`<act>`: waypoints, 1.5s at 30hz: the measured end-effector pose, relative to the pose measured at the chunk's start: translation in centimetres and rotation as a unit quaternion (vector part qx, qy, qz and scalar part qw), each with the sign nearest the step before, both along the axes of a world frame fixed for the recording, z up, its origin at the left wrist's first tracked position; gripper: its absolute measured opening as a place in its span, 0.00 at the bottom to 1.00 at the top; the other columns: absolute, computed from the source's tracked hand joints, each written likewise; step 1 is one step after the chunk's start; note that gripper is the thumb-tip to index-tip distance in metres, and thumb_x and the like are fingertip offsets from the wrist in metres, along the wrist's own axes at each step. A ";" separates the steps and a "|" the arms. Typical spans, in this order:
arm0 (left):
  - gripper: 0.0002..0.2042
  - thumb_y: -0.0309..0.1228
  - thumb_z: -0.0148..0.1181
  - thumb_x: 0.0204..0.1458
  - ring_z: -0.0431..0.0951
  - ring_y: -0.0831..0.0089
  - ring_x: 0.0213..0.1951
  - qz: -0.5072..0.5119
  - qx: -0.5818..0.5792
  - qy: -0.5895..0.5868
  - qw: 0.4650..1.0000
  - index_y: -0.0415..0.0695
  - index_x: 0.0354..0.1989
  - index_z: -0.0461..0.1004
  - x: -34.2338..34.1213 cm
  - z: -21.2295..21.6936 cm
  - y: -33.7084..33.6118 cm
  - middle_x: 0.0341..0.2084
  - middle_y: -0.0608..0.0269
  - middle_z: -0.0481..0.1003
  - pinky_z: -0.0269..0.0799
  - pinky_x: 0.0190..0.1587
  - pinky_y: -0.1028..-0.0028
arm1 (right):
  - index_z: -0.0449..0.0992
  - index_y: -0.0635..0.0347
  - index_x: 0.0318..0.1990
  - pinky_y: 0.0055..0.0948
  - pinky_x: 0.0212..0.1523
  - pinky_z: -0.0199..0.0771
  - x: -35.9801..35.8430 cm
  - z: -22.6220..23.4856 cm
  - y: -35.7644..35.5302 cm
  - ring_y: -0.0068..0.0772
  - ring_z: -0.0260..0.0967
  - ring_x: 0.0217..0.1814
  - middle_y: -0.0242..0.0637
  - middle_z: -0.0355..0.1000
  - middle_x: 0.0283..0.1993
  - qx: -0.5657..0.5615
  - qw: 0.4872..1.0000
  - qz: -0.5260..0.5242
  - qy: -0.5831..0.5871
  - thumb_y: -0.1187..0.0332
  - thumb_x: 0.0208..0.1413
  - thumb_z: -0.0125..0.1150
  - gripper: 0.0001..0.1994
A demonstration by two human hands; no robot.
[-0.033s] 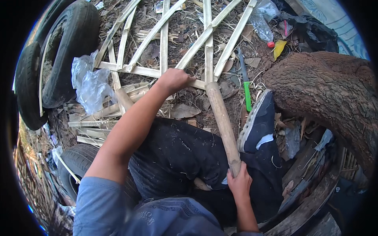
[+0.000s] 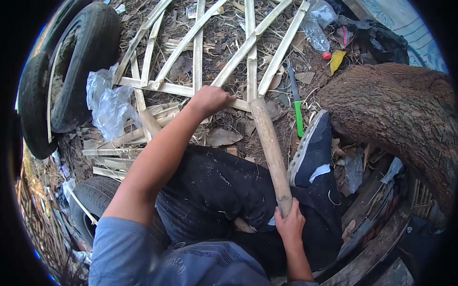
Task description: The person carves a wooden strip using a knife, then fits and ties it into a wooden lattice frame while seated on the ground outdoors.
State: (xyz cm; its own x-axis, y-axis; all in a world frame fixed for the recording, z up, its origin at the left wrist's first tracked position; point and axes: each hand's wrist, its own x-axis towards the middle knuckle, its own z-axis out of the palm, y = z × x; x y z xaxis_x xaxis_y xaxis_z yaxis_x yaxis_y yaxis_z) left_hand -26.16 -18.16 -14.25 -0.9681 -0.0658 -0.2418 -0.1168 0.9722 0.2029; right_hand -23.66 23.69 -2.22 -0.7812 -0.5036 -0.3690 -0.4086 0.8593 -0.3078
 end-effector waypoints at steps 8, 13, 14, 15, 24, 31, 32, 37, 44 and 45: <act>0.20 0.44 0.46 0.63 0.82 0.57 0.33 0.047 0.036 -0.026 0.998 0.45 0.28 0.80 -0.2 1.1 0.1 0.27 0.56 0.80 0.78 0.36 0.59 | 0.63 0.69 0.51 0.50 0.36 0.74 -0.1 0.0 -1.3 0.65 0.73 0.36 0.59 0.73 0.34 -0.014 1.000 0.012 0.001 0.68 0.46 0.68 0.27; 0.18 0.45 0.46 0.62 0.82 0.57 0.34 0.032 0.050 -0.008 0.998 0.48 0.30 0.79 -0.7 0.5 0.0 0.28 0.57 0.80 0.78 0.37 0.57 | 0.63 0.67 0.52 0.53 0.37 0.73 0.8 0.2 -0.5 0.66 0.72 0.37 0.61 0.73 0.37 -0.159 0.985 -0.061 0.026 0.65 0.47 0.67 0.27; 0.18 0.45 0.47 0.61 0.81 0.57 0.34 0.009 0.045 -0.015 0.999 0.47 0.31 0.79 -0.7 1.5 -0.2 0.28 0.56 0.80 0.78 0.37 0.57 | 0.63 0.67 0.52 0.52 0.37 0.74 0.2 0.1 -0.6 0.66 0.73 0.37 0.61 0.73 0.36 -0.078 0.997 -0.028 -0.002 0.66 0.47 0.67 0.27; 0.18 0.45 0.47 0.61 0.81 0.57 0.34 0.007 0.046 -0.014 0.999 0.47 0.31 0.79 -0.4 1.1 0.2 0.28 0.56 0.80 0.78 0.37 0.57 | 0.63 0.68 0.52 0.52 0.37 0.74 0.1 0.1 -0.6 0.66 0.73 0.37 0.61 0.73 0.35 0.003 1.000 0.005 -0.029 0.66 0.46 0.68 0.28; 0.18 0.43 0.46 0.62 0.82 0.57 0.33 0.041 0.050 -0.004 0.998 0.47 0.30 0.80 -0.3 0.8 0.4 0.26 0.57 0.80 0.78 0.36 0.58 | 0.63 0.67 0.53 0.53 0.37 0.73 1.0 0.6 0.3 0.68 0.72 0.38 0.62 0.73 0.37 -0.155 0.987 -0.025 0.028 0.64 0.49 0.66 0.27; 0.11 0.38 0.50 0.59 0.82 0.59 0.35 0.021 0.027 -0.017 0.999 0.51 0.36 0.79 -0.3 1.1 0.5 0.28 0.57 0.79 0.78 0.35 0.59 | 0.62 0.67 0.53 0.52 0.37 0.72 1.2 0.4 -0.2 0.67 0.72 0.38 0.62 0.73 0.37 -0.146 0.989 -0.018 0.008 0.65 0.49 0.66 0.26; 0.11 0.38 0.50 0.59 0.82 0.59 0.35 0.019 0.032 -0.024 0.999 0.51 0.36 0.79 0.0 0.8 0.7 0.28 0.57 0.79 0.78 0.35 0.59 | 0.62 0.68 0.53 0.52 0.38 0.73 1.6 -0.1 -0.2 0.67 0.72 0.38 0.62 0.73 0.37 -0.154 0.987 -0.041 0.005 0.65 0.49 0.66 0.27; 0.09 0.37 0.52 0.58 0.82 0.60 0.35 0.033 0.023 -0.035 0.999 0.53 0.36 0.80 -0.1 0.8 0.5 0.29 0.60 0.79 0.79 0.35 0.62 | 0.62 0.69 0.54 0.50 0.36 0.74 0.9 0.6 -0.7 0.66 0.73 0.37 0.61 0.74 0.35 -0.074 0.997 0.014 -0.012 0.66 0.48 0.67 0.28; 0.16 0.41 0.49 0.60 0.82 0.58 0.35 0.053 0.040 -0.026 0.997 0.47 0.30 0.80 0.2 0.9 1.3 0.28 0.58 0.80 0.78 0.37 0.60 | 0.63 0.68 0.53 0.50 0.35 0.74 0.1 0.4 0.0 0.66 0.73 0.36 0.60 0.74 0.34 -0.050 0.999 0.015 0.003 0.65 0.48 0.67 0.27; 0.16 0.41 0.49 0.60 0.82 0.58 0.35 0.056 0.040 -0.025 0.997 0.47 0.30 0.80 -0.2 0.9 0.8 0.28 0.58 0.80 0.78 0.37 0.60 | 0.63 0.67 0.53 0.50 0.35 0.75 -0.2 0.1 -0.4 0.66 0.73 0.37 0.60 0.74 0.35 -0.054 0.998 0.010 0.007 0.65 0.48 0.67 0.27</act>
